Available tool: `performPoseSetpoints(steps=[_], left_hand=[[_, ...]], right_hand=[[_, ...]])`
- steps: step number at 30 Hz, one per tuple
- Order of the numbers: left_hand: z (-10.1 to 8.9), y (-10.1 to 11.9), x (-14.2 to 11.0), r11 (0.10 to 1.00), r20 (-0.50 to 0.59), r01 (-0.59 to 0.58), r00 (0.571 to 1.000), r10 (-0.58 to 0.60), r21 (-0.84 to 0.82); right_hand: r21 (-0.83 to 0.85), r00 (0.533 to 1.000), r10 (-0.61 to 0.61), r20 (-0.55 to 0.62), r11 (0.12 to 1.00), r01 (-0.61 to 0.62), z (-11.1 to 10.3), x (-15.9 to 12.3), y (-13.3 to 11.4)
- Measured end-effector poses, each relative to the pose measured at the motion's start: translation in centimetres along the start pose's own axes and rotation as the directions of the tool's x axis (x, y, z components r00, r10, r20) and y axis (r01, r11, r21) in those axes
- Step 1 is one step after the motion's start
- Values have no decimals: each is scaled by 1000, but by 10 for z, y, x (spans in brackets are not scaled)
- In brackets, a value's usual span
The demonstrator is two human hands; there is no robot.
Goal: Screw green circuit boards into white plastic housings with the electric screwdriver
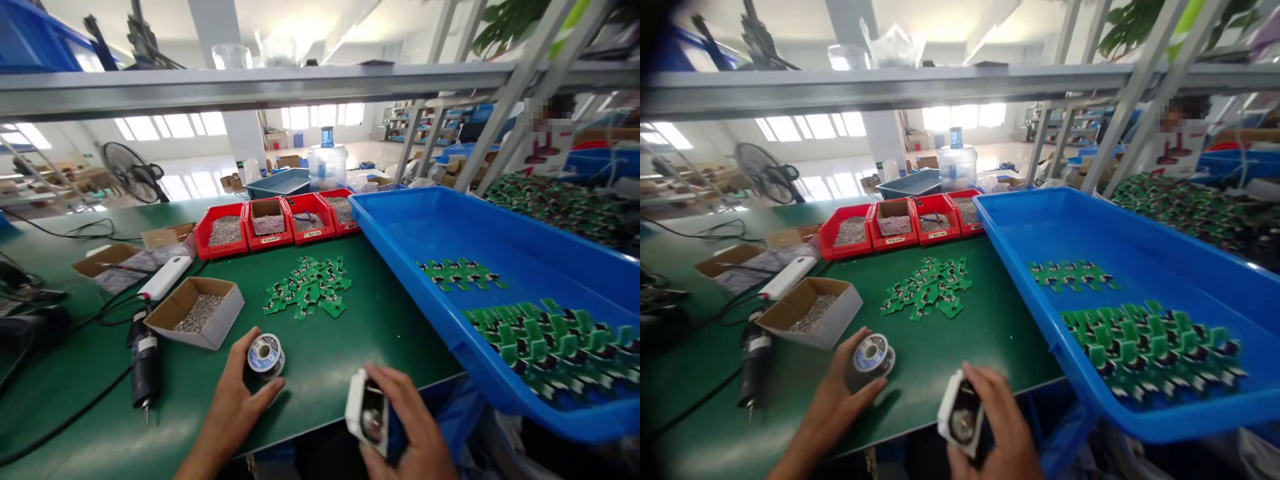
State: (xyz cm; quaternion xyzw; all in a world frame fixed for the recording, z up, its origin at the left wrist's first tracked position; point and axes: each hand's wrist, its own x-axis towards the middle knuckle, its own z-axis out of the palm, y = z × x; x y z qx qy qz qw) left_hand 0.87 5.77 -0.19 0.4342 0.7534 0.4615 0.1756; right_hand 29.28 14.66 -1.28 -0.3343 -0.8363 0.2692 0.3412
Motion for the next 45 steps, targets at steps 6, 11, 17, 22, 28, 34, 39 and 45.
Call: performPoseSetpoints(steps=[6,11,17,22,28,34,39,45], left_hand=[[-5,-12,5,983,-8,3,1000,-5,-183],[-2,-13,-3,970,-129,-140,985,115,-201],[0,-15,-1,960,-83,-88,994,68,-264],[-10,-7,6,937,-36,8,999,-22,-350],[-23,-4,22,718,213,161,977,-19,-677],[-26,-2,33,636,279,184,959,51,-749],[-23,-5,39,650,244,210,969,-40,-730],[-28,-10,38,777,202,164,978,-48,-608]], right_hand=[[208,970,-240,47,952,226,60,122,-82],[134,982,-159,103,980,145,87,140,-99],[-31,995,-14,98,999,17,92,141,-113],[-66,988,130,84,990,-124,95,143,-122],[47,981,136,137,989,-143,91,140,-108],[181,977,162,137,966,-186,87,134,-93],[272,974,143,176,944,-188,90,130,-99],[81,992,90,84,992,-97,89,124,-106]])
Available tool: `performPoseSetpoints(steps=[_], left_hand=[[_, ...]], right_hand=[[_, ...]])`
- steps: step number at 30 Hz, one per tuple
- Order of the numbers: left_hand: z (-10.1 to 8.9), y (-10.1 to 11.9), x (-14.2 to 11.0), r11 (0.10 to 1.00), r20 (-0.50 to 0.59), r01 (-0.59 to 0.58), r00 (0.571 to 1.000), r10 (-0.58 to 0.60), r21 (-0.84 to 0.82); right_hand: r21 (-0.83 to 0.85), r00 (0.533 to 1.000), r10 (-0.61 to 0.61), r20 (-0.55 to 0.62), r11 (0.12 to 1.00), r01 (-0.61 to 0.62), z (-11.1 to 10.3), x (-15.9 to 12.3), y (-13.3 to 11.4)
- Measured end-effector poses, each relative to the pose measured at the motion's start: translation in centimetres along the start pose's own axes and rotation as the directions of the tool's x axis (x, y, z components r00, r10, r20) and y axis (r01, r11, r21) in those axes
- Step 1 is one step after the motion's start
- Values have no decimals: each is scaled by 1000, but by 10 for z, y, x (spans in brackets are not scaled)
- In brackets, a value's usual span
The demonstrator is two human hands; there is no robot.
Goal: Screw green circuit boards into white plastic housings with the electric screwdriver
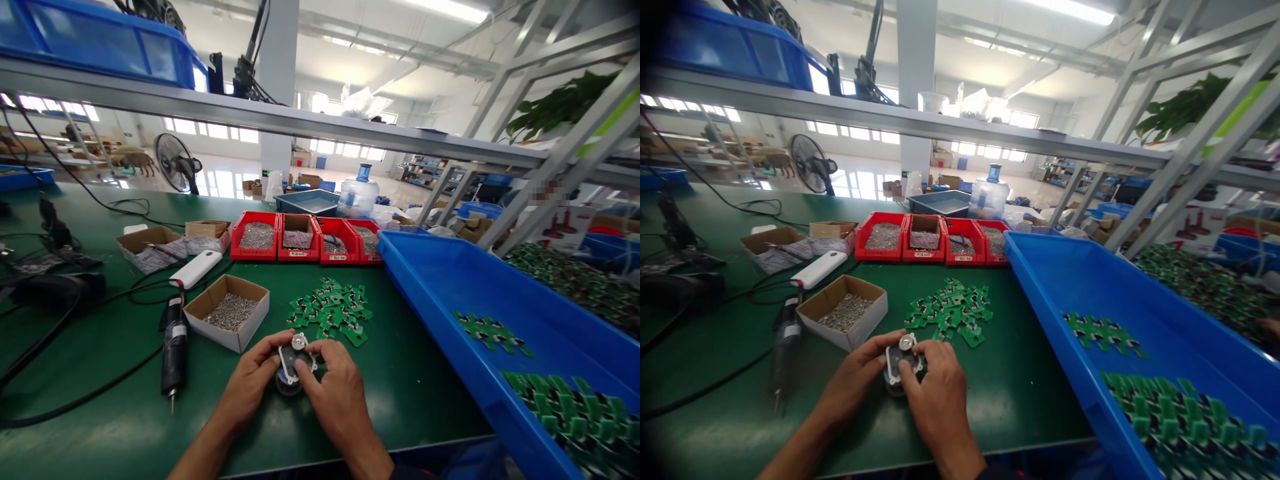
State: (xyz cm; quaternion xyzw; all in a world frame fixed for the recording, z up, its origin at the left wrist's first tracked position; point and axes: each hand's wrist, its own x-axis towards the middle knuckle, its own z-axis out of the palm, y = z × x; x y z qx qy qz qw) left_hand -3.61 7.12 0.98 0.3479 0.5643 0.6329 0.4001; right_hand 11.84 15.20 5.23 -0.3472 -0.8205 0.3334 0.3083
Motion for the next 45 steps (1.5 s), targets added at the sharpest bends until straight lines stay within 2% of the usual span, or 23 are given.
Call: performPoseSetpoints(steps=[3,5,6,8,9,12,16,18,20,22,24,25,27,30,33,38,39,41,43,45], left_hand=[[0,1,-8,996,91,-74,993,71,40],[4,0,-14,982,93,-126,989,113,138],[7,0,-16,967,64,-135,990,124,217],[14,1,-19,928,4,-118,992,124,354],[16,2,-19,915,-6,-107,993,119,389],[20,5,-18,912,29,-95,995,91,399],[14,3,-18,916,62,-110,994,93,385],[9,-3,-18,912,51,-151,988,143,380],[7,-8,-19,902,-36,-209,970,240,379],[8,-7,-20,876,-189,-263,913,361,405],[15,1,-23,835,-283,-290,846,452,468],[20,7,-26,806,-272,-305,831,485,507],[32,22,-29,741,-175,-357,828,533,569],[49,39,-33,690,-95,-420,812,576,590],[55,43,-35,718,-131,-398,819,558,571],[50,41,-41,770,-134,-345,866,482,537],[47,42,-42,768,-116,-348,872,476,538],[37,48,-41,774,-92,-331,891,445,539],[24,58,-37,790,-83,-281,919,384,545],[11,68,-32,794,-73,-206,951,299,572]], right_hand=[[32,995,-74,71,997,72,-11,-3,11],[43,995,-77,59,996,75,-21,2,30],[-4,999,-53,10,999,53,-27,6,42],[-211,992,11,-127,977,-37,-38,19,68],[-307,989,26,-147,949,-70,-42,25,81],[-407,994,24,-104,911,-64,-52,37,109],[-378,997,-10,-83,926,-22,-58,36,118],[-368,991,-9,-137,929,-42,-61,33,115],[-303,976,21,-215,949,-87,-63,29,107],[-79,955,139,-261,983,-165,-62,25,92],[256,930,300,-210,935,-244,-57,20,70],[401,924,352,-151,876,-268,-53,16,57],[590,922,384,-43,755,-287,-44,9,32],[720,921,379,92,614,-324,-29,-2,3],[737,918,361,166,573,-359,-18,-9,-9],[707,914,362,185,596,-379,-5,-15,-9],[689,921,345,181,623,-369,-5,-15,-9],[593,954,264,144,748,-297,-10,-14,-7],[425,987,121,105,892,-155,-19,-10,-1],[285,993,-27,117,958,-8,-28,-1,8]])
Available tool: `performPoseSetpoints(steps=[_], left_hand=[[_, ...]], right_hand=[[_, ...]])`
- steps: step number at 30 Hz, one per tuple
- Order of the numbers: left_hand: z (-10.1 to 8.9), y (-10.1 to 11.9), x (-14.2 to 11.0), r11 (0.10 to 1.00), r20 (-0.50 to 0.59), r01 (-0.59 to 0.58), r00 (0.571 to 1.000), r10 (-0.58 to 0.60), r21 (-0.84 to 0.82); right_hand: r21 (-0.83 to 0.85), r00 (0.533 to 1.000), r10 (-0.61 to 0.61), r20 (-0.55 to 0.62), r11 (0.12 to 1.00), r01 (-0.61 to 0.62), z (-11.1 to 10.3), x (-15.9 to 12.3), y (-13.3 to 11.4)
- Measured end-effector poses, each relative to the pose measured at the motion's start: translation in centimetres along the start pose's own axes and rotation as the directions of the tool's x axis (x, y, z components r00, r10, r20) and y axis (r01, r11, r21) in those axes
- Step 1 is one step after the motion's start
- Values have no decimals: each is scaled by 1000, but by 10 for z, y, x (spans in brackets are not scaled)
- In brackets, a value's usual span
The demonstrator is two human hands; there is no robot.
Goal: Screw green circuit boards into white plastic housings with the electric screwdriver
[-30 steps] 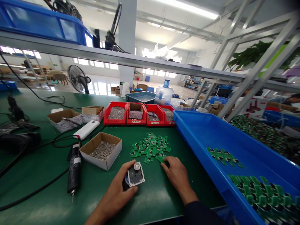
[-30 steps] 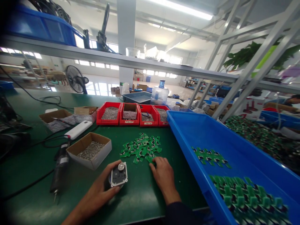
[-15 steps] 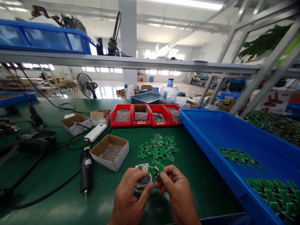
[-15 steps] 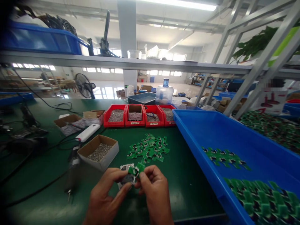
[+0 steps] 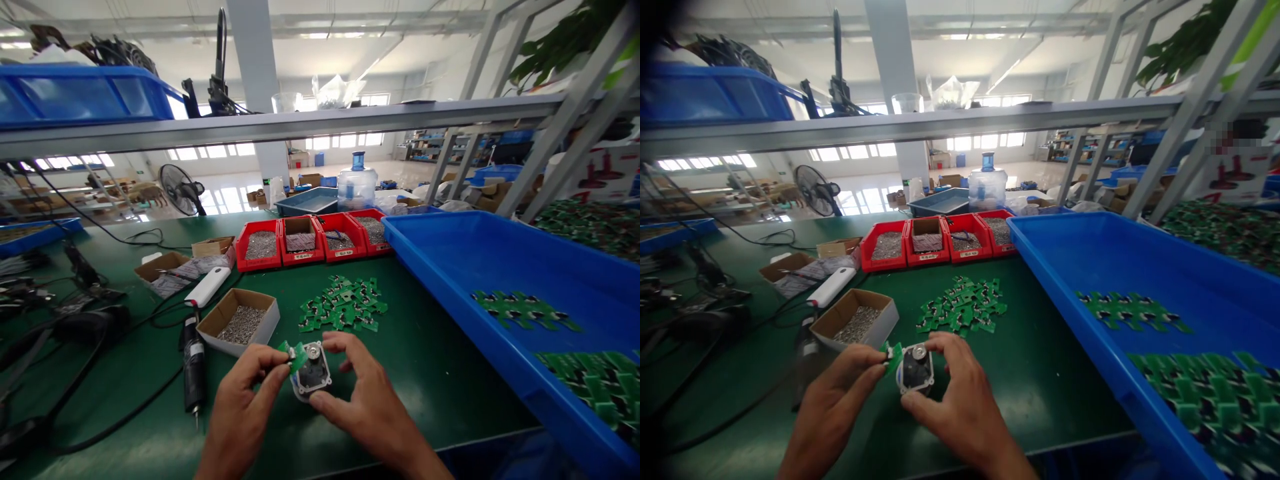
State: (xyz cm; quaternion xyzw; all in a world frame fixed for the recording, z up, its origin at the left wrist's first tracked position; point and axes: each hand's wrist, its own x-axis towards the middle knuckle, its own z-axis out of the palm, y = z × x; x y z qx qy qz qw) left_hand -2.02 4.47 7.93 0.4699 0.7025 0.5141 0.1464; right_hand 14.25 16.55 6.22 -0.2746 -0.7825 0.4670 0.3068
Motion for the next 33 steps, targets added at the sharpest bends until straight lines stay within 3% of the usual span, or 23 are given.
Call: performPoseSetpoints(steps=[4,8,15,28,33], left_hand=[[-12,-1,13,990,207,51,975,-78,134],[-1,-3,15,980,316,-4,947,-60,198],[12,-6,16,962,313,29,943,-117,272],[15,-10,19,959,325,232,905,-274,161],[17,-9,17,951,344,266,888,-305,157]], right_hand=[[-21,962,-146,232,988,155,-13,20,17],[44,929,-163,333,987,157,-10,30,22],[5,935,-118,334,992,124,-9,32,19],[5,914,-162,373,985,172,-6,52,23],[-43,893,-98,440,990,131,-3,54,26]])
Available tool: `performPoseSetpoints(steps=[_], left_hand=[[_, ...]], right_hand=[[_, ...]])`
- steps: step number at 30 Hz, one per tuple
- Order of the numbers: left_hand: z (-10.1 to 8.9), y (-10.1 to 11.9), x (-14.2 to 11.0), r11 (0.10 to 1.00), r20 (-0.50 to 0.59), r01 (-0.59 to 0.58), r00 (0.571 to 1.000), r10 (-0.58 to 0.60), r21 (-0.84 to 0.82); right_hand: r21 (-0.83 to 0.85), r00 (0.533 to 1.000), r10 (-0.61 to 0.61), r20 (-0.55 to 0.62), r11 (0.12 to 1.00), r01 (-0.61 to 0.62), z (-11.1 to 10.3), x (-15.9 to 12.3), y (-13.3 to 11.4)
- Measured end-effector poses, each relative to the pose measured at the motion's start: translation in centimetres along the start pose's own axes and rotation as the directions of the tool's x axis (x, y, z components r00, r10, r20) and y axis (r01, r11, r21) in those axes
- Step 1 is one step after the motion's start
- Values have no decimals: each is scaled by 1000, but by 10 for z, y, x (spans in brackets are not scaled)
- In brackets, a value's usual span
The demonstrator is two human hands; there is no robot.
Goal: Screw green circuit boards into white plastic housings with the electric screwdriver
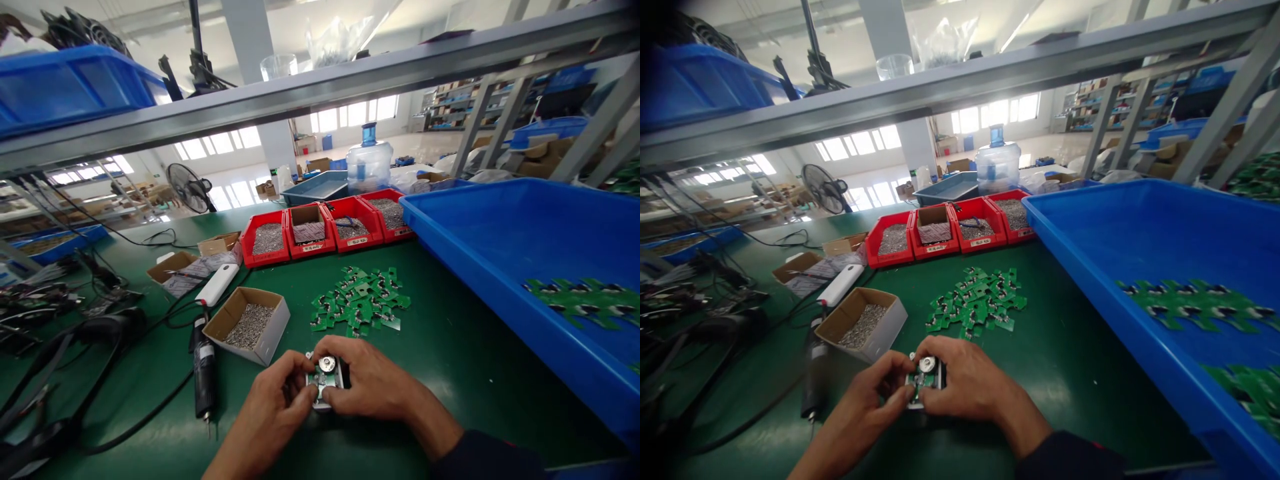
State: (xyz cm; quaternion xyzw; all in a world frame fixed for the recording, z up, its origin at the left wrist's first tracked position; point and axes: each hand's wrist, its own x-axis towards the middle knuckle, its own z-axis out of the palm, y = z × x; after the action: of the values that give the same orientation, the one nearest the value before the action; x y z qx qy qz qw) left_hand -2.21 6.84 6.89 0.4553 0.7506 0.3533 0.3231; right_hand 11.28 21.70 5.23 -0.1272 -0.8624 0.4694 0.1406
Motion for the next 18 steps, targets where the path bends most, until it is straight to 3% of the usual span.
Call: performPoseSetpoints(steps=[2,4,7,9,10,13,18], left_hand=[[-5,2,-2,1000,3,-4,1000,4,20],[-20,5,-2,997,-67,-18,997,23,81],[-57,7,10,965,-271,13,961,60,261],[-84,3,30,897,-311,94,949,50,432],[-96,0,43,830,-287,136,957,31,540],[-116,-17,84,749,-165,149,985,-54,645],[-108,-43,121,667,0,94,990,-139,739]], right_hand=[[4,1000,22,18,1000,-22,1,1,1],[8,999,36,19,999,-36,2,1,2],[12,999,45,25,999,-45,2,1,1],[19,998,54,31,998,-55,2,1,0],[25,998,58,35,998,-59,2,1,0],[38,997,60,38,997,-61,3,1,2],[59,998,62,30,996,-64,7,2,7]])
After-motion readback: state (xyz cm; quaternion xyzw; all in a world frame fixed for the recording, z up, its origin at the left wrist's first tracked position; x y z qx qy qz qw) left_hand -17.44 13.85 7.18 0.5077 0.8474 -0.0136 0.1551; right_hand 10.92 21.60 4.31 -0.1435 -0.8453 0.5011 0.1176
